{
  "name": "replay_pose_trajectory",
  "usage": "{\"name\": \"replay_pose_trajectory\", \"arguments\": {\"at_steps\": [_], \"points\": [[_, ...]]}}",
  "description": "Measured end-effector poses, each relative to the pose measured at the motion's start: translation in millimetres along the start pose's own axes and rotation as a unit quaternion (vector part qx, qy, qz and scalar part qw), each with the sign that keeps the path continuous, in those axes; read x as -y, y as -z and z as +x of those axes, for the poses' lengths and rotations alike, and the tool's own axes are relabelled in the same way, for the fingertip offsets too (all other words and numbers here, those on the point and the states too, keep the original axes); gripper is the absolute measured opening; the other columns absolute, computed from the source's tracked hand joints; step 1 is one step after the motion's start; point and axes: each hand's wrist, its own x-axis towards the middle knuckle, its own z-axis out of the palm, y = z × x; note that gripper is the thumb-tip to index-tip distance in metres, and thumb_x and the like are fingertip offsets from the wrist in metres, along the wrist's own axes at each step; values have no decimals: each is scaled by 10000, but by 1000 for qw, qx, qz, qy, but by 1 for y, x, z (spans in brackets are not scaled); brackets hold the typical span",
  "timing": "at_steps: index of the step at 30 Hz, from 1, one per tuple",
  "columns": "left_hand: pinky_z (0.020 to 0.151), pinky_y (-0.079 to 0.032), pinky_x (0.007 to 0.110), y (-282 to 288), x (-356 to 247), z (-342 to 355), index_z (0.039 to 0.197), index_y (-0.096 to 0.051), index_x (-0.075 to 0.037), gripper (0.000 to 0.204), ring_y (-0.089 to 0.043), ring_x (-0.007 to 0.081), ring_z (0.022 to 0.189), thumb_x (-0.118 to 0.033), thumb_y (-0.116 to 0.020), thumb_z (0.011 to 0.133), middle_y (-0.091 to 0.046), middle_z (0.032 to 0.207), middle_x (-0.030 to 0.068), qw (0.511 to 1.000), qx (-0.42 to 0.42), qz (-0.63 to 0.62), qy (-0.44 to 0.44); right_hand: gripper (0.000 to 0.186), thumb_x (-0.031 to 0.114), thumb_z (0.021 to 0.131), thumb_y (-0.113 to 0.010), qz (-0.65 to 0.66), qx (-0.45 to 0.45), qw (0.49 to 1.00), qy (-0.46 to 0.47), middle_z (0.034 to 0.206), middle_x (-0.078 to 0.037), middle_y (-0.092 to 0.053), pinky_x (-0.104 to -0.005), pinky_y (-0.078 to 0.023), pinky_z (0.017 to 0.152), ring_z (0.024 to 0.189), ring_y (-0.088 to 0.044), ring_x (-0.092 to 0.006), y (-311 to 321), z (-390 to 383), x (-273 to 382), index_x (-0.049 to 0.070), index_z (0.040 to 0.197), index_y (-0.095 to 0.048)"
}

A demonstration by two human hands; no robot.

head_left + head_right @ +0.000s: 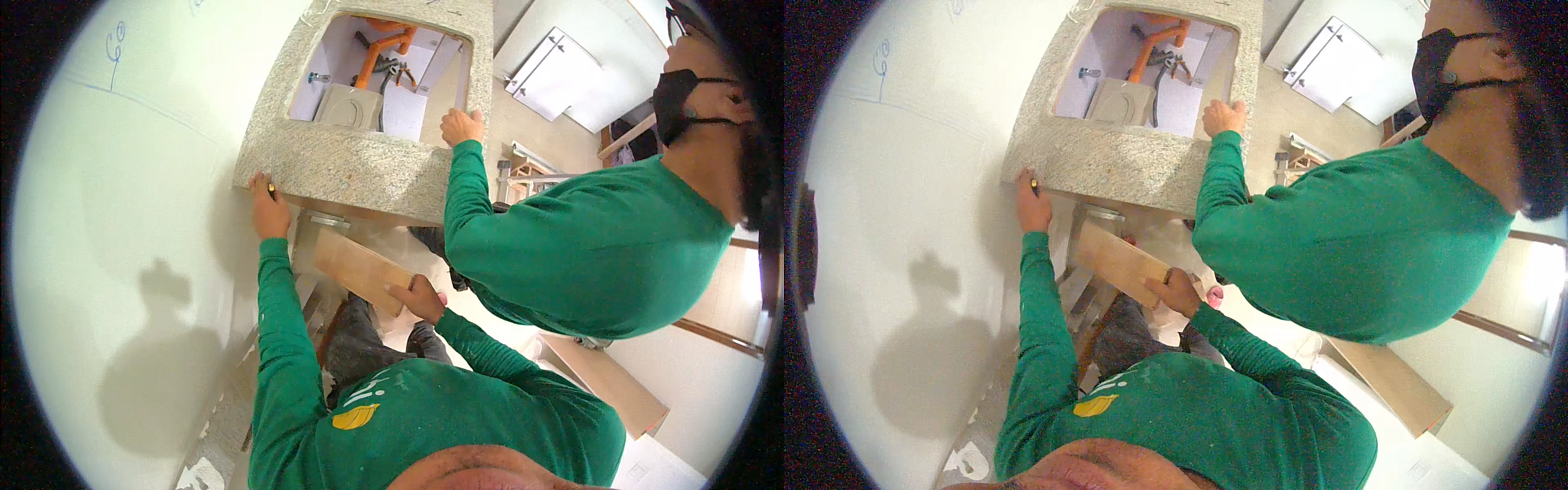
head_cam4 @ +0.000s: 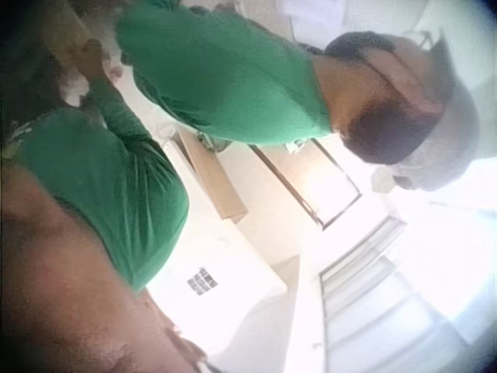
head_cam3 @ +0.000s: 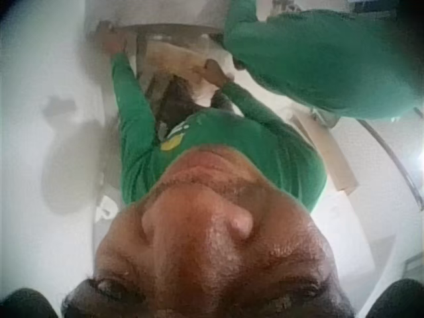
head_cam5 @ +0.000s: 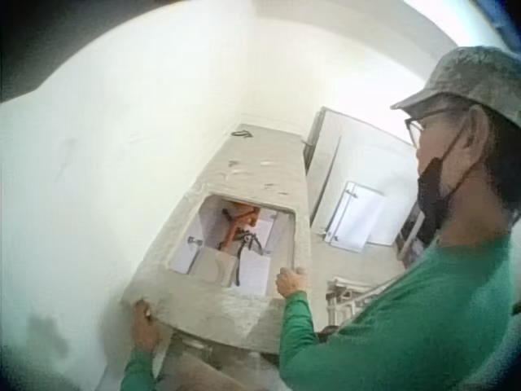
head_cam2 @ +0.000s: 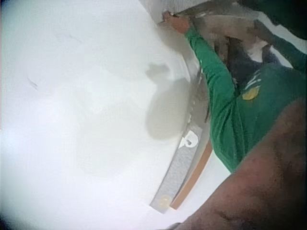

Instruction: The person assists in installing a kitchen cabinet by holding a wooden block against the unit while a coworker works on it. They also move a cardboard box and a water bottle across the room.

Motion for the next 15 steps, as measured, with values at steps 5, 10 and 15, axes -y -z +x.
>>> {"name": "replay_pose_trajectory", "arguments": {"at_steps": [5,10,15], "points": [[1178,-348,440,-4,13,1,1408,-530,-24,414,-316,359,1489,-150,-511,1014,-417,1571,151,999,-12,35,-22,439,319,896,-728,33,-7,999,-3,924,-123,-741,-335,-554,708,811,-693,-159,0,-2,-2,-89,1054,-698],[1178,-344,446,0,0,0,1395,-533,0,418,-348,383,1464,-129,-530,998,-449,1537,186,999,-10,42,-24,439,325,889,-738,5,-17,1000,-22,912,-118,-743,-334,-552,696,807,-695,-156,7,-7,-8,-86,1038,-705],[1192,-329,444,2,5,-4,1379,-549,25,406,-333,388,1476,-129,-524,1004,-447,1538,202,1000,2,29,-7,405,280,917,-718,57,-20,998,-16,929,-96,-740,-315,-547,703,816,-681,-138,12,-29,19,-96,1066,-697]]}}
